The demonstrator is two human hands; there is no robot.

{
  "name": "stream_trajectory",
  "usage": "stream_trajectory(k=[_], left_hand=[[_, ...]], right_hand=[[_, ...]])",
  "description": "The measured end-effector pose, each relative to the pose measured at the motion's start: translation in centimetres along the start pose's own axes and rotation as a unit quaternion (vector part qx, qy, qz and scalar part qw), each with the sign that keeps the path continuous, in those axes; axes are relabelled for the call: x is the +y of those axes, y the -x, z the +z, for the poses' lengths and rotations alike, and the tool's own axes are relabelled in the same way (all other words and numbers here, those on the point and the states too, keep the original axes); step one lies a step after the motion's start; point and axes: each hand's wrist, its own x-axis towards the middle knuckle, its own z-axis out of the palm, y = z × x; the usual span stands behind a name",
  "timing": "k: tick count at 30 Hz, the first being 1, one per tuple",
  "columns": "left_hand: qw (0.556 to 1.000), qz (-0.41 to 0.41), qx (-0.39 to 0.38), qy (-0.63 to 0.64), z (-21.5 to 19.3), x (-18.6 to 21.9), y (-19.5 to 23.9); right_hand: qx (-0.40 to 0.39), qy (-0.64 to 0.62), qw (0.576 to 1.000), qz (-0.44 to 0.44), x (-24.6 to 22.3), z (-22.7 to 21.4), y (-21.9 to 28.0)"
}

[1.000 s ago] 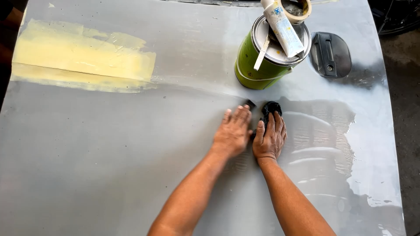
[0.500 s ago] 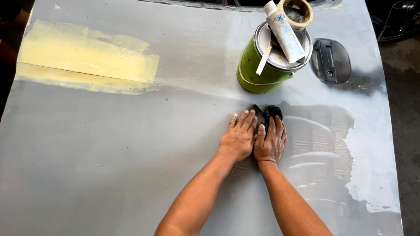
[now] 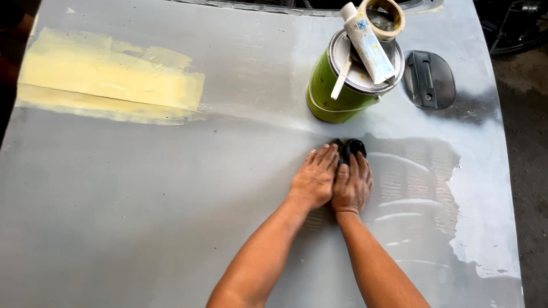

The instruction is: Sanding and cleaning a car hood during bodywork preparation.

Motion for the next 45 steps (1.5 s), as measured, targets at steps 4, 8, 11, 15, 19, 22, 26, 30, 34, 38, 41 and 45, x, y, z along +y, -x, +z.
stream_trajectory(k=[4, 8, 11, 15, 19, 22, 26, 30, 34, 38, 41, 45], left_hand=[[0.999, 0.006, -0.016, -0.046, -3.1, -3.0, 1.0], [0.982, -0.146, 0.105, -0.065, -4.6, -6.4, 2.6], [0.98, -0.151, 0.107, -0.065, -4.0, -4.1, 1.8], [0.999, -0.021, -0.046, -0.001, -4.2, -2.9, 1.8], [0.986, -0.13, 0.096, -0.046, -7.9, -13.0, 5.5], [0.942, -0.287, 0.118, -0.129, -11.5, -17.1, 7.3], [0.934, -0.321, 0.125, -0.091, -9.0, -13.0, 5.4], [0.99, -0.095, 0.046, -0.09, -2.9, -4.5, 1.6], [0.995, -0.032, -0.095, -0.018, -6.3, -4.6, 2.5], [0.96, -0.251, 0.096, -0.074, -10.5, -11.4, 5.7], [0.934, -0.33, 0.092, -0.1, -10.7, -11.1, 5.3], [0.978, -0.12, 0.083, -0.146, -3.0, -4.6, 1.6]], right_hand=[[0.021, -0.013, 1.0, -0.014, -1.5, -0.7, 0.2], [0.031, -0.002, 0.999, -0.035, -2.1, -1.4, 0.2], [0.037, 0.006, 0.998, -0.044, -1.1, -0.7, 0.2], [0.035, 0.01, 0.999, -0.037, -1.2, -0.8, 0.2], [0.026, 0.028, 0.998, -0.04, -1.6, -0.8, 0.2], [0.014, 0.062, 0.997, -0.039, -1.0, -0.3, 0.1], [0.001, 0.067, 0.997, -0.038, -1.4, -0.5, 0.2], [0.005, 0.05, 0.998, -0.034, -1.7, -1.0, 0.2], [0.004, 0.049, 0.998, -0.037, -1.5, -0.7, 0.3], [0.005, 0.05, 0.998, -0.026, -2.0, -1.3, -0.1], [0.003, 0.04, 0.999, -0.032, -2.1, -1.0, 0.5], [0.03, 0.002, 0.999, -0.046, -0.8, -0.4, 0.2]])
